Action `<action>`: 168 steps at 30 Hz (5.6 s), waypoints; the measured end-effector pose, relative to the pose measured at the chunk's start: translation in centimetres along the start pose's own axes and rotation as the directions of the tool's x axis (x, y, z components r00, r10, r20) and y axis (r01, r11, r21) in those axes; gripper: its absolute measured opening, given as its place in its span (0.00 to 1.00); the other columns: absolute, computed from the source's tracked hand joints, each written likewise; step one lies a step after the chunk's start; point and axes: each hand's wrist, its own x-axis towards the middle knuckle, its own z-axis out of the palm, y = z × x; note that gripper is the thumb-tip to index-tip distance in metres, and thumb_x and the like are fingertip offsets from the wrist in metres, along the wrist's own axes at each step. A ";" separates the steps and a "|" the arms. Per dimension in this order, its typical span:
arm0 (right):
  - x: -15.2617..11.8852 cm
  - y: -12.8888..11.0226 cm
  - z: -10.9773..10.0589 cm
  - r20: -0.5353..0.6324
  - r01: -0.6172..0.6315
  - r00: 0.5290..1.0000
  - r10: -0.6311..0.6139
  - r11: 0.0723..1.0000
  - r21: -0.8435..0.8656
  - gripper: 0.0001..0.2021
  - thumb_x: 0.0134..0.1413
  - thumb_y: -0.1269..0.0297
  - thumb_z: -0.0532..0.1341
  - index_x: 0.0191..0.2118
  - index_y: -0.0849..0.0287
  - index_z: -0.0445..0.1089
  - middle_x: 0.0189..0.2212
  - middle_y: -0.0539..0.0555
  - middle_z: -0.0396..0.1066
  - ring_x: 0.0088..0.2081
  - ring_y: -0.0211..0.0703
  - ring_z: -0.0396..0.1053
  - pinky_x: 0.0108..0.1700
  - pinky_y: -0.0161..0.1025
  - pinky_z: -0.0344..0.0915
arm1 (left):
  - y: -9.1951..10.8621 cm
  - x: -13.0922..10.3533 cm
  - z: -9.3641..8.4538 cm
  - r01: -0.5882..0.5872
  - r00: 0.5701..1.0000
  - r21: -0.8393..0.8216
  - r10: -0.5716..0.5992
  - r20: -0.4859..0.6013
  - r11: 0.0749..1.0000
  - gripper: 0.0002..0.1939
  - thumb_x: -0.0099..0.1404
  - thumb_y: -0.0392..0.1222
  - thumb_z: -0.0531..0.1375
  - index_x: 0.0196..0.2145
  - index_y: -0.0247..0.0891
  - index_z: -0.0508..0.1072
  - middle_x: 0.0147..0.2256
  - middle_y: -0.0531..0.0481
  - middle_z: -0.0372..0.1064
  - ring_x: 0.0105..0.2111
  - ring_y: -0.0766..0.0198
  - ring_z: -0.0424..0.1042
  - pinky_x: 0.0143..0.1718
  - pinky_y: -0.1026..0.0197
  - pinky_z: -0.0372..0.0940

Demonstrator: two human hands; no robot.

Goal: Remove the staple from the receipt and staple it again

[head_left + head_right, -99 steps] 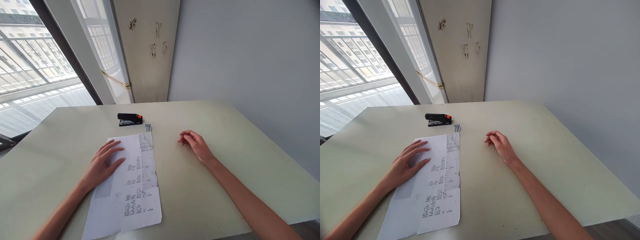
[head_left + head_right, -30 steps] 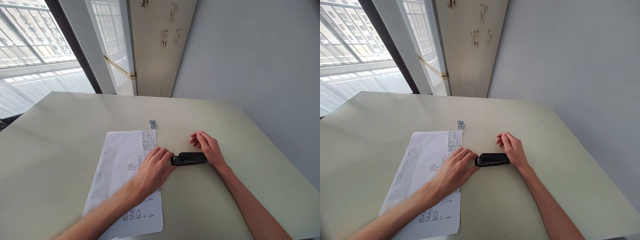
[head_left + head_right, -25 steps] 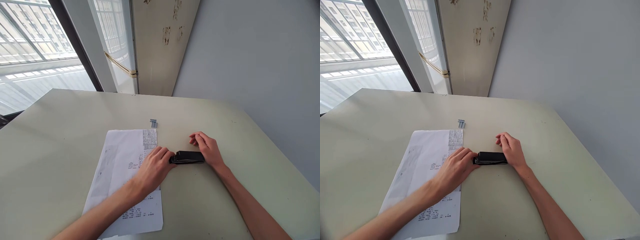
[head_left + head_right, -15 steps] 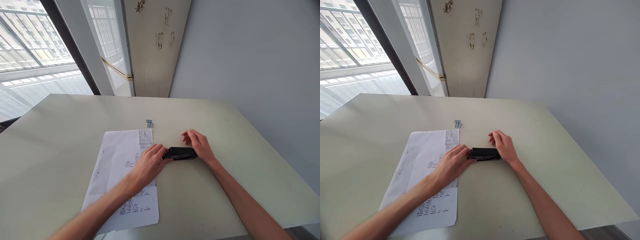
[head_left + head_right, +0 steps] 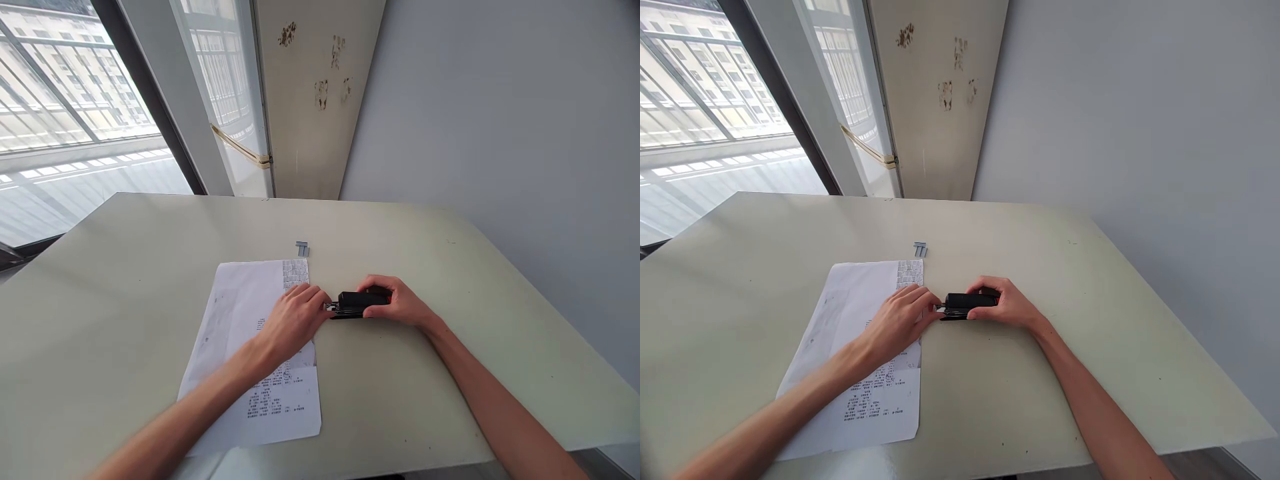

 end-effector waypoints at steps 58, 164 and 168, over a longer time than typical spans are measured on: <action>-0.1 -0.2 -1.1 -0.080 -0.019 0.997 0.017 1.000 -0.021 0.21 0.66 0.39 0.59 0.40 0.52 0.76 0.38 0.51 0.76 0.38 0.46 0.68 0.42 0.42 0.65 | -11.6 6.1 -3.6 0.400 0.914 -0.025 -0.401 -0.060 0.916 0.20 0.76 0.57 0.52 0.45 0.39 0.75 0.46 0.43 0.76 0.42 0.54 0.75 0.48 0.51 0.69; -0.3 -0.6 -0.8 -0.053 -0.079 0.996 0.077 0.996 -0.042 0.19 0.68 0.42 0.59 0.42 0.52 0.76 0.40 0.53 0.78 0.38 0.47 0.72 0.41 0.43 0.69 | -1.9 0.8 -0.7 -0.084 0.992 -0.123 0.072 -0.105 0.989 0.08 0.76 0.47 0.61 0.43 0.42 0.78 0.43 0.48 0.79 0.42 0.58 0.77 0.47 0.52 0.72; -0.3 -0.4 -0.8 -0.052 -0.076 0.996 0.074 0.996 -0.034 0.18 0.67 0.43 0.59 0.42 0.51 0.76 0.40 0.53 0.78 0.39 0.48 0.72 0.42 0.44 0.70 | -1.4 0.8 -0.6 -0.016 0.997 -0.173 0.002 -0.083 0.985 0.07 0.75 0.46 0.63 0.43 0.42 0.78 0.45 0.47 0.78 0.45 0.57 0.75 0.49 0.52 0.71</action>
